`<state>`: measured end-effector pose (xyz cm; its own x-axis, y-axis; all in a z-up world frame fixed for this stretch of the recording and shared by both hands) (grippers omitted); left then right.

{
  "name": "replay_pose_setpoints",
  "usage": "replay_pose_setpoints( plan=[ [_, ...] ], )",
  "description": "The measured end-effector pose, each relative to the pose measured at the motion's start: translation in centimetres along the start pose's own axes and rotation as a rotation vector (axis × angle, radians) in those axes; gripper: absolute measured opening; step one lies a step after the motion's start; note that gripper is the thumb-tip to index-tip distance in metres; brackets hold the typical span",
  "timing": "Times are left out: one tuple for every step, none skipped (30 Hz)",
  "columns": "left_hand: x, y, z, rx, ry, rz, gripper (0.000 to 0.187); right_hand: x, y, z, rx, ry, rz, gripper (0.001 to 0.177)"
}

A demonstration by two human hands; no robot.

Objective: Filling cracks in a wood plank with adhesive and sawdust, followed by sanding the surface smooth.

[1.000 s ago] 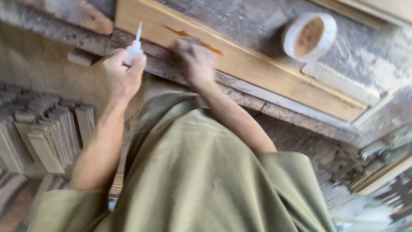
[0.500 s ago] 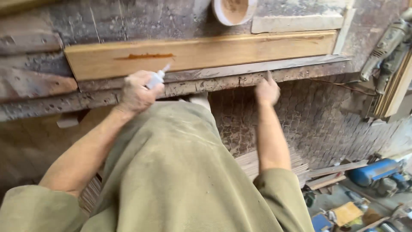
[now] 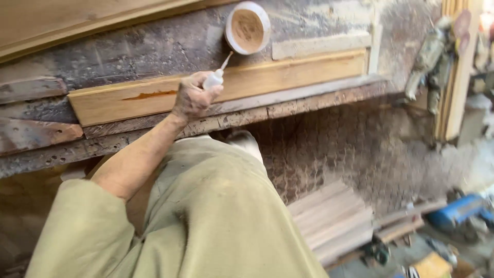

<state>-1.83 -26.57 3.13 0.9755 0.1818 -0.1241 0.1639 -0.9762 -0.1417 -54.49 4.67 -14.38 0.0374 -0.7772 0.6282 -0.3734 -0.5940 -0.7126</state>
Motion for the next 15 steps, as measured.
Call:
replay_pose_setpoints(
  plan=[
    [-0.5,0.5,-0.8,-0.002,-0.048,-0.044,0.024,2.4,-0.4,0.6,-0.057,0.105,-0.001,0.039],
    [-1.3,1.1,-1.7,-0.006,-0.094,-0.076,0.025,4.6,-0.9,1.5,-0.119,0.221,0.005,0.04],
    [-1.5,1.3,-1.7,-0.021,-0.072,-0.094,0.025,7.1,-2.2,2.0,-0.182,0.336,0.014,0.042],
    [-2.8,1.5,-1.3,-0.005,-0.066,-0.083,0.025,9.3,-4.3,1.5,-0.27,0.462,0.025,0.043],
    [-4.3,1.9,-0.9,0.012,-0.059,-0.072,0.025,11.8,-6.4,0.8,-0.359,0.588,0.038,0.045],
    [-5.7,2.1,-0.7,0.001,-0.054,-0.073,0.025,13.1,-6.7,-0.7,-0.444,0.705,0.048,0.047],
    [-7.2,2.4,-0.5,-0.004,-0.05,-0.056,0.026,14.3,-7.2,-2.1,-0.528,0.821,0.059,0.05],
    [-7.9,2.2,-0.3,-0.002,-0.041,-0.063,0.028,15.7,-7.8,-3.2,-0.595,0.92,0.08,0.052],
    [-9.0,2.1,0.3,-0.008,-0.029,-0.088,0.028,13.2,-1.7,-6.7,-0.569,0.91,0.087,0.052],
    [-9.8,2.2,0.2,-0.084,0.016,-0.151,0.031,13.9,5.2,-9.0,-0.252,0.696,-0.068,0.043],
    [-10.7,2.2,0.1,-0.16,0.062,-0.214,0.034,15.0,11.1,-10.6,0.062,0.474,-0.218,0.038],
    [-11.4,1.7,-0.4,-0.167,0.07,-0.237,0.034,20.4,11.8,-8.4,0.087,0.467,-0.219,0.038],
    [-11.8,1.2,-0.9,-0.172,0.084,-0.309,0.034,26.3,11.0,-5.1,0.283,0.445,-0.289,0.035],
    [-12.7,1.1,-1.3,-0.176,0.093,-0.353,0.034,31.4,8.3,-2.7,0.452,0.435,-0.362,0.034],
    [-13.0,1.3,-1.3,-0.181,0.095,-0.347,0.034,32.9,10.9,-0.9,0.451,0.442,-0.366,0.034]
  ],
)
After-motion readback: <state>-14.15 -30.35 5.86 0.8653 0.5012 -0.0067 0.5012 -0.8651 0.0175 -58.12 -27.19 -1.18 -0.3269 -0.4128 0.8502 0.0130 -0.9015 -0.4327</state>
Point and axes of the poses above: each hand's wrist, its own y-axis towards the middle knuckle, its own x-axis out of the back of the hand, z = x × y, the point moved 9 cm from there along y, towards the middle knuckle, and after that the axes turned 8 degrees about -y, right-handed, at the moved point
